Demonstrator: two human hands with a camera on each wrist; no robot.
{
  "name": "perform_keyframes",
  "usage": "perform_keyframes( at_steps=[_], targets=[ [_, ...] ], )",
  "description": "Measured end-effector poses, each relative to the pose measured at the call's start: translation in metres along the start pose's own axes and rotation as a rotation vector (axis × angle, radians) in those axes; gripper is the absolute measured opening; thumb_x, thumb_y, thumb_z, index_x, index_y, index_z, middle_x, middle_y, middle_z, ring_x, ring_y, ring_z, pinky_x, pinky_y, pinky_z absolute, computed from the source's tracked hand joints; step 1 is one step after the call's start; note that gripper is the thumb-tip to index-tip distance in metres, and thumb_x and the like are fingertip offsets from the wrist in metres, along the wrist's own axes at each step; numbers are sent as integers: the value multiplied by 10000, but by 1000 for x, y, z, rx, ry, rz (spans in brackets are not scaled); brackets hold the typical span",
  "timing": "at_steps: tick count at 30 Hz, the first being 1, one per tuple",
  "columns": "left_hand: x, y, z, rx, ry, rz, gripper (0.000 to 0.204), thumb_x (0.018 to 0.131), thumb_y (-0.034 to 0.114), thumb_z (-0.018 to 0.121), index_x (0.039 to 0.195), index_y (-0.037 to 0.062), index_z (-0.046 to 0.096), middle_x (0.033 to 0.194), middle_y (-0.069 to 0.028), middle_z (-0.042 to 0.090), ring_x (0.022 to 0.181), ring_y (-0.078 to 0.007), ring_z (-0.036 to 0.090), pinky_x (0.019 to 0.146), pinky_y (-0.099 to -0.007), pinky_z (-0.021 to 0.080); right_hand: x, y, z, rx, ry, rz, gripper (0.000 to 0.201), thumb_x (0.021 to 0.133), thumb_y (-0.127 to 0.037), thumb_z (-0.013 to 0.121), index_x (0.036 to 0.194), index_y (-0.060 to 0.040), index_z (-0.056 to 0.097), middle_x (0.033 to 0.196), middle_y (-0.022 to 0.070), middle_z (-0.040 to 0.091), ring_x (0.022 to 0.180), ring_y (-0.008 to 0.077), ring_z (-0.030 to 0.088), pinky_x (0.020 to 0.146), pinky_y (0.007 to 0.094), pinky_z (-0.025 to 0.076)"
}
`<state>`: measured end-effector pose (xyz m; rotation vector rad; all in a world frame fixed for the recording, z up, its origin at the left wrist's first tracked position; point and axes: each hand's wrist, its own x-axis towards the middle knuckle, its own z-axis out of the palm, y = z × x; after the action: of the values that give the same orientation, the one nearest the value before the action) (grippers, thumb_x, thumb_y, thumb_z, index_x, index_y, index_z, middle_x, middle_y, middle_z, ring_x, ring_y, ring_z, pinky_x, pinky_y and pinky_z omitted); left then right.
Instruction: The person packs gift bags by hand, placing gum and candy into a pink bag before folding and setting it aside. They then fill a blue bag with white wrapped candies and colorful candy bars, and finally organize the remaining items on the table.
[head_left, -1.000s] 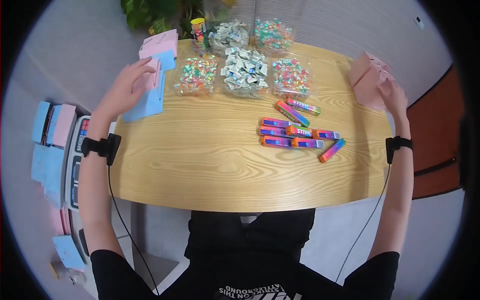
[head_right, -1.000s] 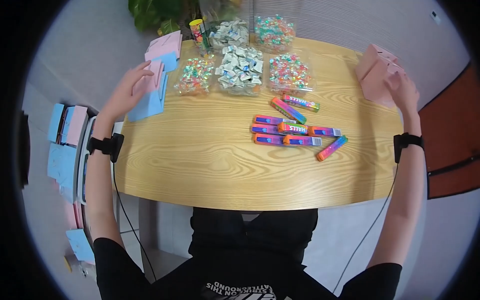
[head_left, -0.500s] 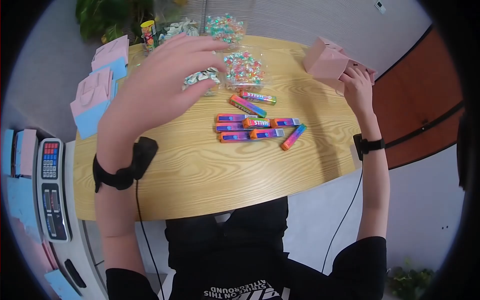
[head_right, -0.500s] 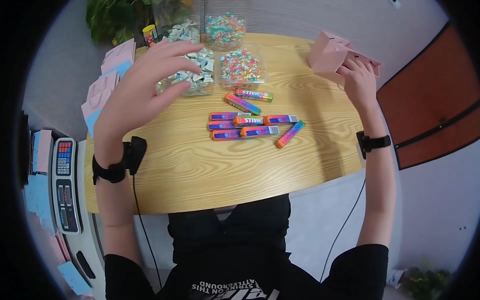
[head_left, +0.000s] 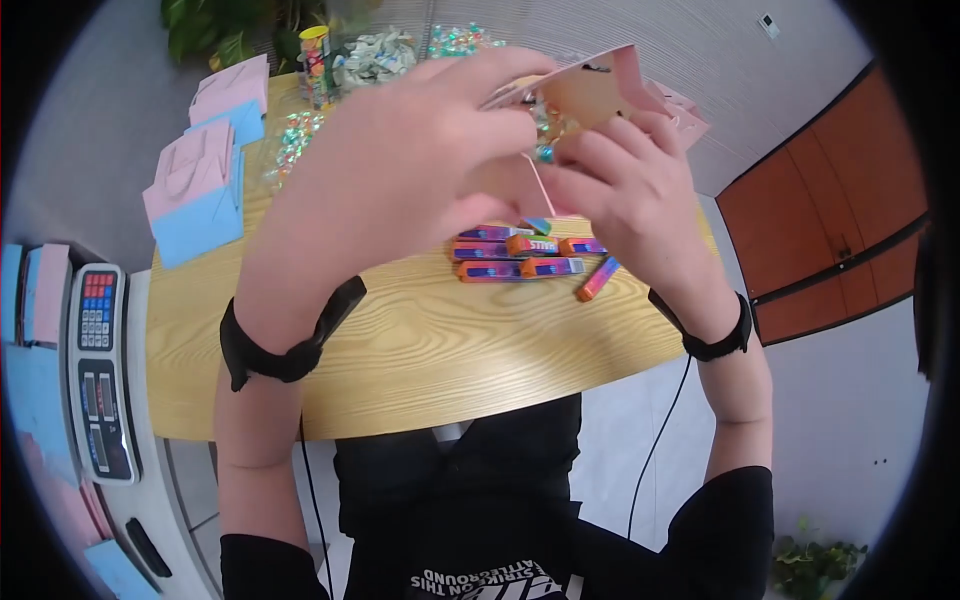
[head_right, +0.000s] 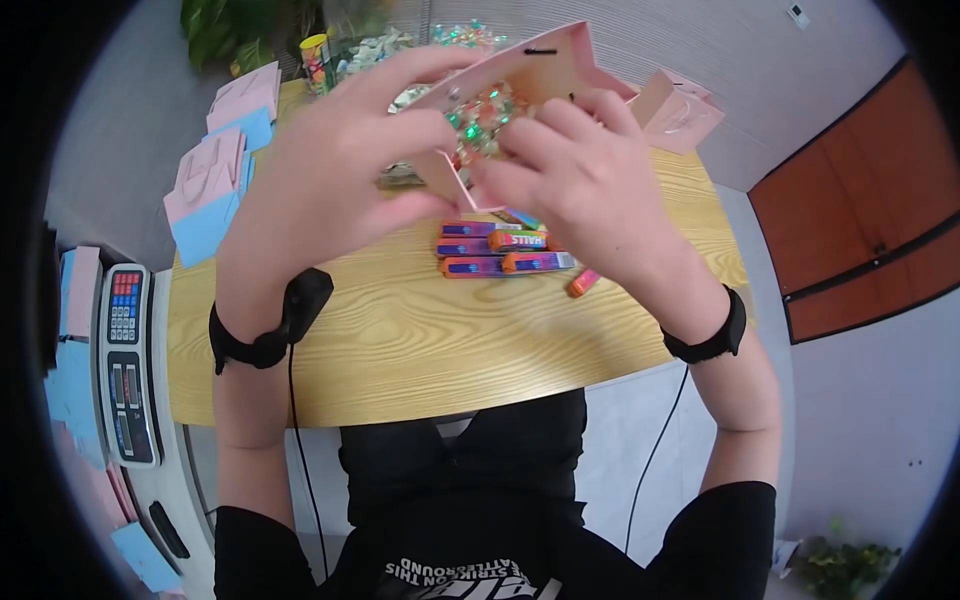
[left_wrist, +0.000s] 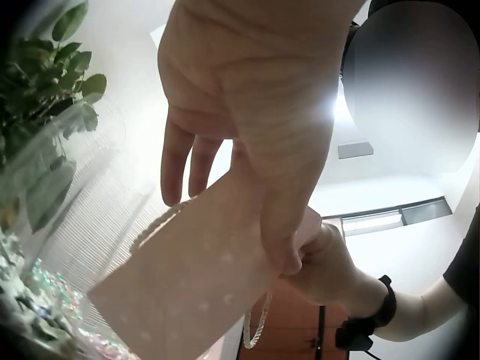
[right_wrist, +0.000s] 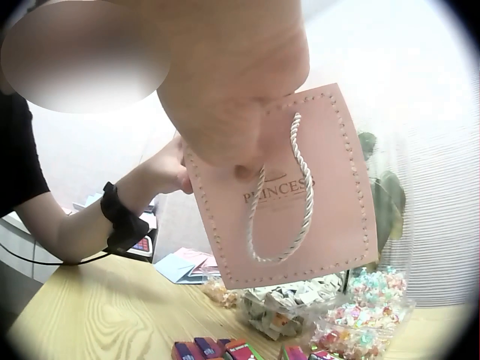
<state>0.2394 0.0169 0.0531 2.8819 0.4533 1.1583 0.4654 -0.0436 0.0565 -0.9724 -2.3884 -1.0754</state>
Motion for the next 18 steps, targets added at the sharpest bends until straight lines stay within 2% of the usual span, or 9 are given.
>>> perform_keyframes(
  at_steps=[4,7,10,12,13,14,16,17,18],
  targets=[
    [-4,-6,4,56,91,-14,350,674,234,809,995,165,685,1315,-70,584,1062,-267,635,789,-379,512,16,3,10,-87,46,6,170,692,-174,665,847,-244,653,870,-81,586,841,153,563,815,351,401],
    [2,-17,0,-98,207,20,242,737,224,763,888,64,662,1172,-67,645,904,-304,655,776,-417,526,28,11,13,-39,106,67,155,722,-147,693,847,-233,660,896,-68,625,826,187,587,814,348,397],
    [11,-22,-20,-194,448,92,240,735,123,800,762,-37,622,923,-136,621,762,-194,635,594,-303,508,41,18,16,-8,184,138,207,744,-40,733,909,-147,667,887,-12,662,841,210,607,807,346,404],
    [8,-5,-41,-283,391,-114,287,648,58,833,728,-47,579,1068,-149,583,883,-233,625,671,-323,539,56,12,18,-57,261,167,232,815,-83,724,1034,-133,665,986,18,692,895,207,641,816,351,442],
    [7,-7,-46,-256,466,-130,293,658,76,831,731,-43,573,1010,-135,595,865,-217,617,647,-290,521,71,3,23,-6,338,301,460,772,-106,791,1184,5,620,1228,172,615,1144,290,588,952,386,456],
    [5,-17,-43,-255,460,-134,293,658,76,831,731,-43,573,1010,-135,595,865,-217,617,647,-290,521,72,5,32,0,337,305,460,772,-106,791,1184,5,620,1228,172,615,1144,290,588,952,386,456],
    [6,-57,-33,128,628,13,285,657,80,829,745,-40,586,1003,-129,585,863,-203,604,619,-257,498,73,9,59,59,707,306,678,754,-139,822,1332,4,498,1354,167,528,1268,278,484,1041,385,379],
    [9,-79,-40,280,742,315,246,717,99,815,793,-18,612,900,-85,613,774,-139,601,580,-218,466,74,4,65,106,760,431,788,806,-196,793,1433,-5,355,1425,177,457,1314,266,434,1073,370,345],
    [6,-65,-50,293,739,307,246,717,99,815,793,-18,612,900,-85,613,774,-139,601,580,-218,466,84,-11,61,121,765,426,788,806,-196,793,1433,-5,355,1425,177,457,1314,266,434,1073,370,345]
  ],
)
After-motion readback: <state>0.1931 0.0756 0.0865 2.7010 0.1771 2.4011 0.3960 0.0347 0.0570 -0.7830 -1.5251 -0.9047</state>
